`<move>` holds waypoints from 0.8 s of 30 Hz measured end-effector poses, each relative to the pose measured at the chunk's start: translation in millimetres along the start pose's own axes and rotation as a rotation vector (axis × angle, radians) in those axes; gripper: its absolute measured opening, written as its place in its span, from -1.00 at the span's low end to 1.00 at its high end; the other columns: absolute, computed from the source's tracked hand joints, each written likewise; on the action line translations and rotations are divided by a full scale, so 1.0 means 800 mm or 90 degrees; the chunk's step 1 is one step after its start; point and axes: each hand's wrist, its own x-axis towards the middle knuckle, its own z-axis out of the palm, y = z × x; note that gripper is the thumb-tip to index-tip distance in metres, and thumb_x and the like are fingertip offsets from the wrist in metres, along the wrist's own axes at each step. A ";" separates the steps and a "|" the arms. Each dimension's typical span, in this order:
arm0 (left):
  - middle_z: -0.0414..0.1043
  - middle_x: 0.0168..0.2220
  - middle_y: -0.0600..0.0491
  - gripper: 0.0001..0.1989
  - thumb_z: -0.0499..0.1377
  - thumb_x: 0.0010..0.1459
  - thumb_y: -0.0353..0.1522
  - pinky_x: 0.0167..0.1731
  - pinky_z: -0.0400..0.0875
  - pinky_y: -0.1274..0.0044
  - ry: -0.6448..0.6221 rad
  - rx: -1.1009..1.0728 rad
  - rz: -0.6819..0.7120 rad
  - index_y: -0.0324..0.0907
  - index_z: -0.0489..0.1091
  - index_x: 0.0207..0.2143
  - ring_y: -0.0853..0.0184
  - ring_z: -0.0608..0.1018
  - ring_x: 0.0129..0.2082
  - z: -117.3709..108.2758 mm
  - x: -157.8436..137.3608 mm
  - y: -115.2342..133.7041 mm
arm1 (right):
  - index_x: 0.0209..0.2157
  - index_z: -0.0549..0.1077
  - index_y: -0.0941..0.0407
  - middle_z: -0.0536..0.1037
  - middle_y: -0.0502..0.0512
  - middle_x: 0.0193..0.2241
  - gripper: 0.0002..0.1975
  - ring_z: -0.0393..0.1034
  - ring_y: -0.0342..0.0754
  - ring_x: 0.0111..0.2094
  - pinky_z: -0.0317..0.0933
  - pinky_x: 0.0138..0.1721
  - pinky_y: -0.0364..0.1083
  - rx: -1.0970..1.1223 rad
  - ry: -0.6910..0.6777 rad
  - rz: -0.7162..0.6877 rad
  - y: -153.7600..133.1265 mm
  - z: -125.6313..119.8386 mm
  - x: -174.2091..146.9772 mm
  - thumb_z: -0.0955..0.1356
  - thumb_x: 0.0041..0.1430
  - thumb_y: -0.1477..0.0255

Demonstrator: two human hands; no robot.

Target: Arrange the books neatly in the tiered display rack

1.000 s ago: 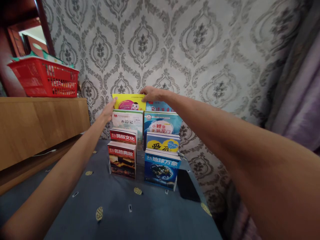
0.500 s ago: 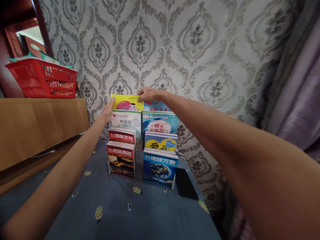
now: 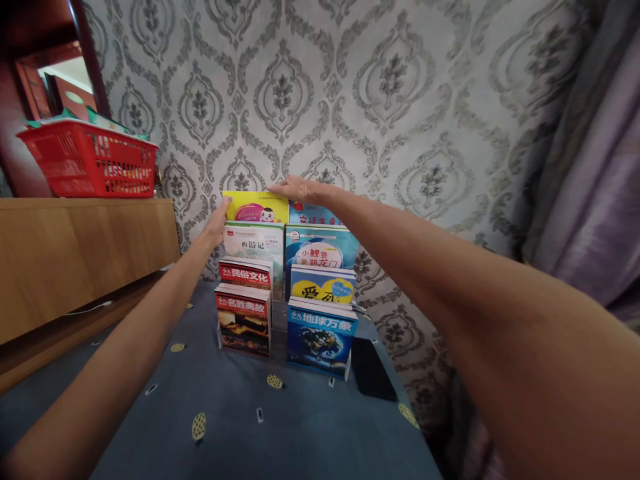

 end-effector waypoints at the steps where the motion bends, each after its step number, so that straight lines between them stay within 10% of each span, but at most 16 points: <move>1: 0.65 -0.11 -0.11 -0.52 0.05 0.37 -0.01 -0.02 0.61 0.32 0.000 -0.009 0.000 -0.20 0.50 -0.03 0.10 0.67 -0.05 0.002 -0.001 0.002 | -0.53 0.44 0.10 0.39 0.06 -0.56 -0.42 0.30 0.01 -0.43 0.30 -0.19 0.11 -0.006 0.007 0.005 -0.001 0.000 -0.001 0.22 0.34 -0.05; 16: 0.66 -0.16 -0.10 -0.38 -0.01 0.32 0.13 -0.07 0.62 0.29 0.041 0.003 -0.023 -0.18 0.49 0.00 0.07 0.69 -0.12 0.004 -0.012 0.014 | -0.41 0.53 0.12 0.60 0.22 -0.36 -0.36 0.48 0.19 -0.21 0.31 -0.03 0.15 -0.023 0.088 -0.001 0.006 0.001 0.007 0.14 0.37 -0.07; 24: 0.60 -0.26 -0.04 -0.41 -0.09 0.33 0.14 -0.37 0.50 0.58 0.178 0.117 -0.026 -0.16 0.41 -0.11 0.27 0.66 -0.21 -0.019 -0.036 0.017 | -0.17 0.52 0.13 0.64 0.26 -0.21 -0.40 0.46 0.19 -0.04 0.28 0.03 0.07 -0.018 0.357 -0.049 0.006 0.015 -0.051 0.08 0.43 -0.02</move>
